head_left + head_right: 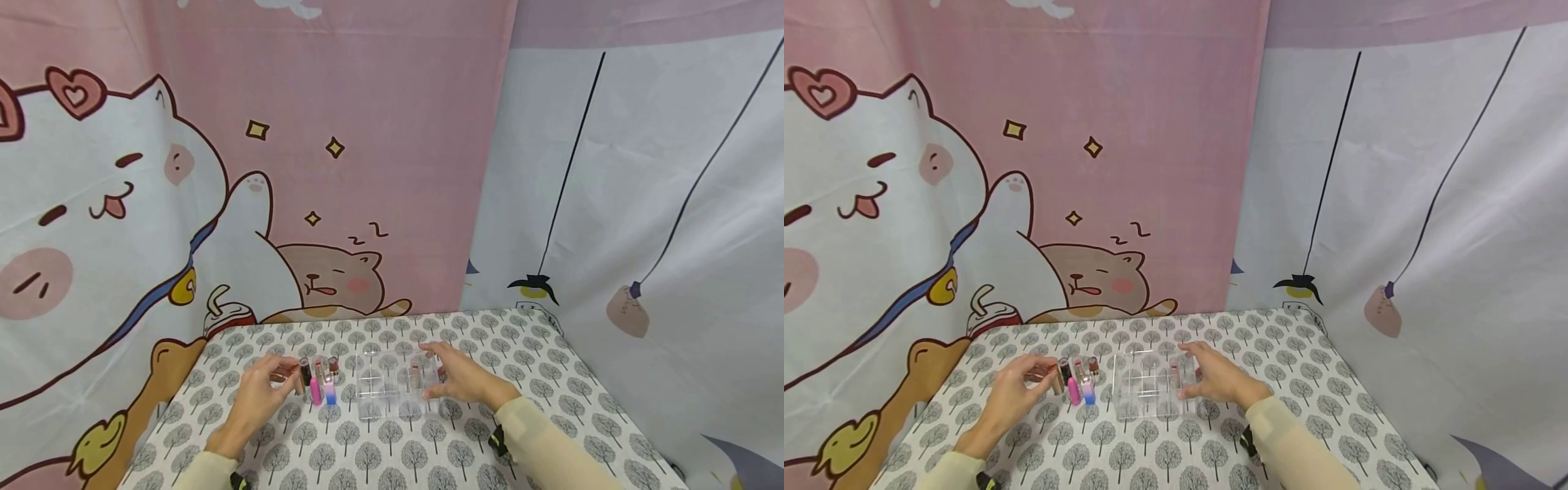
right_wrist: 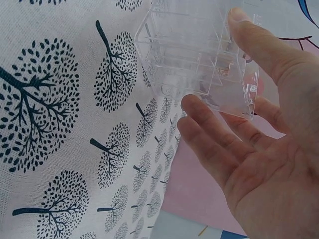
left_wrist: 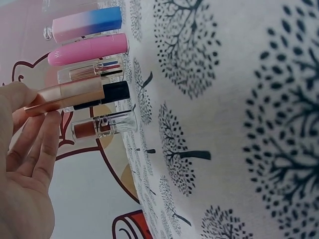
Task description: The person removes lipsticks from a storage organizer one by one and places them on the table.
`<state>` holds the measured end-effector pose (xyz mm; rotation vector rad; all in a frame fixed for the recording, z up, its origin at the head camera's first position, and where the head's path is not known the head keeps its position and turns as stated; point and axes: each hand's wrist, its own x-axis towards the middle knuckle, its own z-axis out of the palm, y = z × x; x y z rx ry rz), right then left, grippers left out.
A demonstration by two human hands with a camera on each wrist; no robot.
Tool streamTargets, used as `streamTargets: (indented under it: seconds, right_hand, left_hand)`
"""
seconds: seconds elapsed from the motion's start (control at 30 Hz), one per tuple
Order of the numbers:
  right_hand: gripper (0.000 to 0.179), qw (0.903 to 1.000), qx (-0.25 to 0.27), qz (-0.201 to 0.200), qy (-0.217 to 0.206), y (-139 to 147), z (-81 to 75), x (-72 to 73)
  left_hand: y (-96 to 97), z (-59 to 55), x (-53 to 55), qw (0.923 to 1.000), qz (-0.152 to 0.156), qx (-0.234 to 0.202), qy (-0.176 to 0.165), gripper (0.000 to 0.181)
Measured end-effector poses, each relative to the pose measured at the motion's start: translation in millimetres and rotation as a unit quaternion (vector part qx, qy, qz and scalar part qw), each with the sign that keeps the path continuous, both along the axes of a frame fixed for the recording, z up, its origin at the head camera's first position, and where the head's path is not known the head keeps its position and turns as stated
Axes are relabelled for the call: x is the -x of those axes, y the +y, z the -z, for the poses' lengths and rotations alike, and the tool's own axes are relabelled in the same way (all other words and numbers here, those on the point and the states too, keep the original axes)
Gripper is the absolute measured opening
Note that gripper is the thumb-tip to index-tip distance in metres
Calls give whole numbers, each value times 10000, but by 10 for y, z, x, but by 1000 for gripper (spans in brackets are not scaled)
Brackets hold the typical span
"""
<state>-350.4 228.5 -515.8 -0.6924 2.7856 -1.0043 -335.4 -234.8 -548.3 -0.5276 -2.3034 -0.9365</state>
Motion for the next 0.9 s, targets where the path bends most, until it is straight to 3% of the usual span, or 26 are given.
streamTargets:
  seconds: [0.37, 0.9]
  right_hand:
    - [111, 10000, 40, -41, -16, -2, 2, -9]
    - [112, 10000, 6, 27, 20, -1, 14, -5]
  left_hand:
    - [2, 60, -4, 9976, -29, 217, -650, 29]
    - [41, 57, 13, 9950, -77, 224, -975, 25]
